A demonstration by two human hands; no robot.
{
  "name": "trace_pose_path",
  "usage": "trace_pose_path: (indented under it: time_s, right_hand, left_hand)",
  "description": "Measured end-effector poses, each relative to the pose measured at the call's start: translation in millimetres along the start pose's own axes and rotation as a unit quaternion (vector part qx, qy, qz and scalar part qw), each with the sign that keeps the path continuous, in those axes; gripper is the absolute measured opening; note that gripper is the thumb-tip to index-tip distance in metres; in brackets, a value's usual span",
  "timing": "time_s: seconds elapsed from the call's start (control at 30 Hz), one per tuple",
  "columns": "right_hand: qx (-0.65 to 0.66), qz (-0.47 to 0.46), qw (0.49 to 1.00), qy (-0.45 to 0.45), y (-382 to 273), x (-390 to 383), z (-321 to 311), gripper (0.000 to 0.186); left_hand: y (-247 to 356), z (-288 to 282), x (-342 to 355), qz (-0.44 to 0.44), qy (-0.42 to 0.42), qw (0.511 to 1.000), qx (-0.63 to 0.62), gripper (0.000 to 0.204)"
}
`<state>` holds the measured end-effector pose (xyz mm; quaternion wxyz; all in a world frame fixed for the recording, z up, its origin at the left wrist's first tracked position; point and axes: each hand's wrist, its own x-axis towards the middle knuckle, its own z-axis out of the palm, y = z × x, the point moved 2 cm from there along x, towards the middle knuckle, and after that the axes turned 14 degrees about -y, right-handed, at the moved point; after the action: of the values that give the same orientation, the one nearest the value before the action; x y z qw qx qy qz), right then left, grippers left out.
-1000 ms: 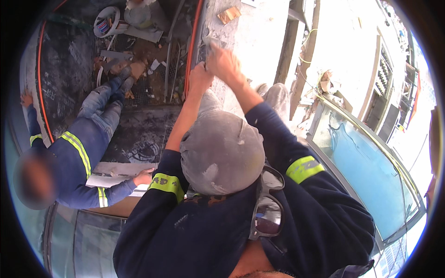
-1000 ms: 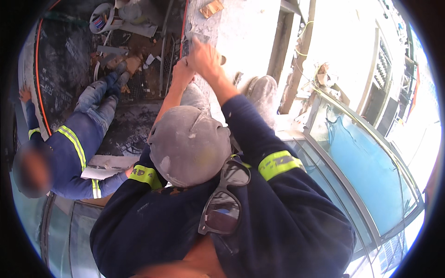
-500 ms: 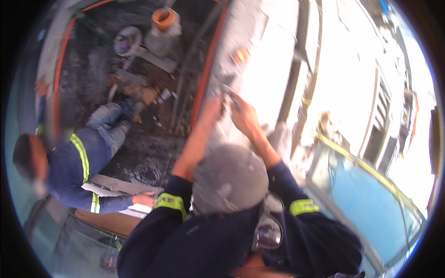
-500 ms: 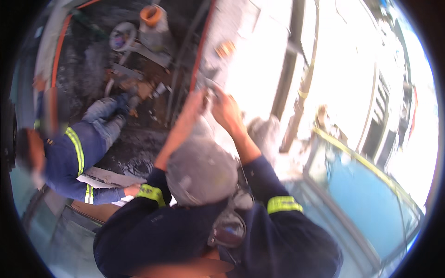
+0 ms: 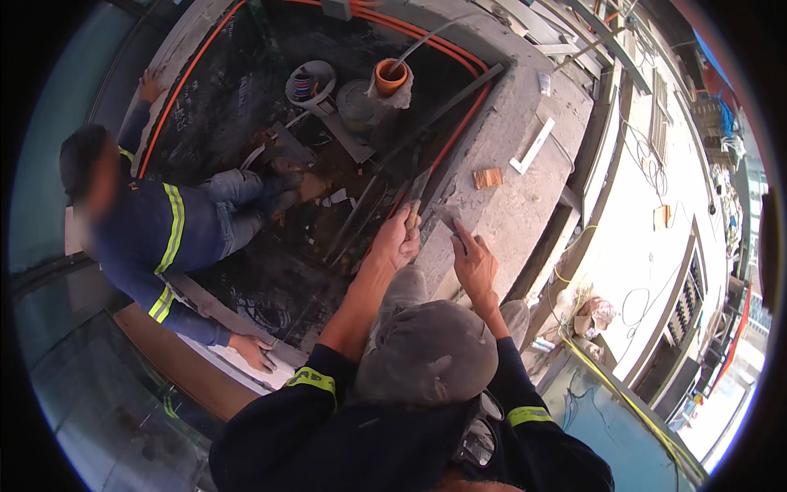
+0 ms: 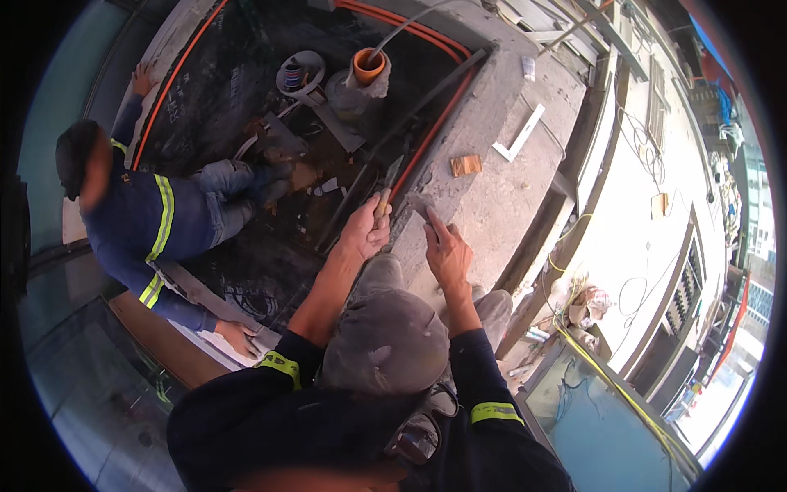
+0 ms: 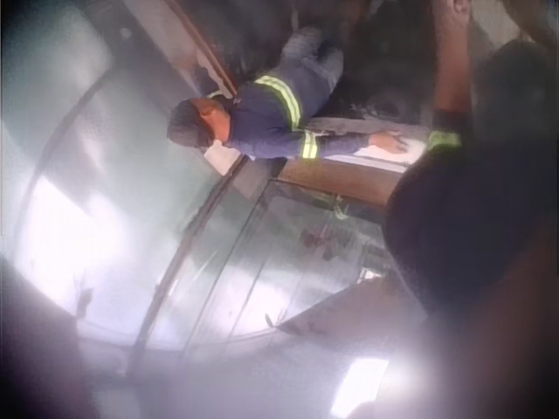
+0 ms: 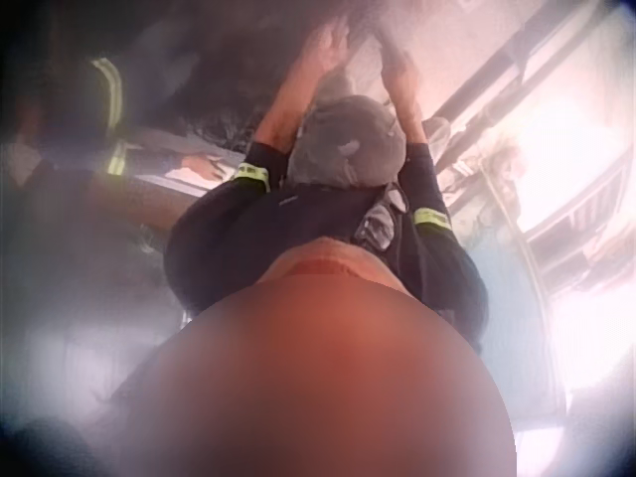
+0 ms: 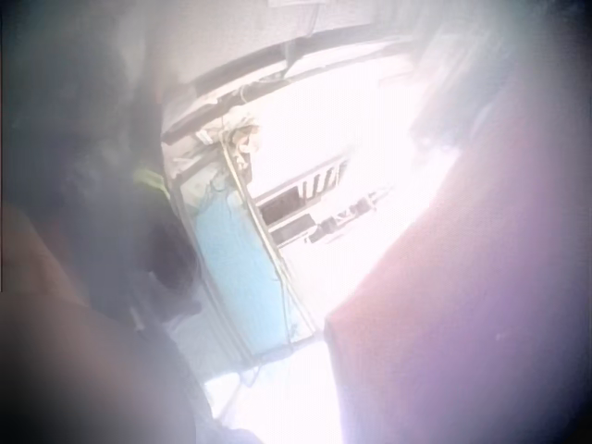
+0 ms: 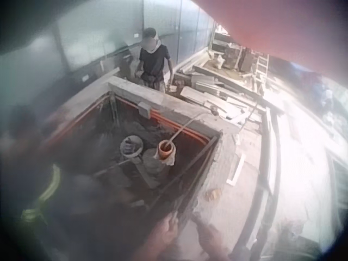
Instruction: The person uses a trowel and a smaller hand tool to apply and smooth cement onto a concrete ledge. They repeatedly scoop material, spread it along the edge, and level the surface. Another worker is visible nearby, also working on the same area.
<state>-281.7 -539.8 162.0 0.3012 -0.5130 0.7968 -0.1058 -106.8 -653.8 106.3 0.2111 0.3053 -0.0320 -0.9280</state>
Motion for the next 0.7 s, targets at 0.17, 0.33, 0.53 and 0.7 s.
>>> trace_pose_path:
  time_s: [0.17,0.33,0.53,0.7]
  right_hand:
    - [0.081,-0.017,0.997,-0.009,31,6,-2,0.046]
    - [0.578,0.002,0.782,-0.235,65,35,18,0.039]
    - [0.586,0.28,0.759,-0.051,185,-35,51,0.036]
    - [0.158,0.372,0.907,0.119,184,-35,78,0.031]
  left_hand:
    - [15,-34,2,0.014,0.142,0.968,0.205,0.044]
    - [-14,-25,7,0.02,0.114,0.924,0.364,0.035]
    - [38,-11,-24,0.12,-0.091,0.954,0.258,0.032]
    - [50,-24,7,-0.12,-0.138,0.887,0.424,0.034]
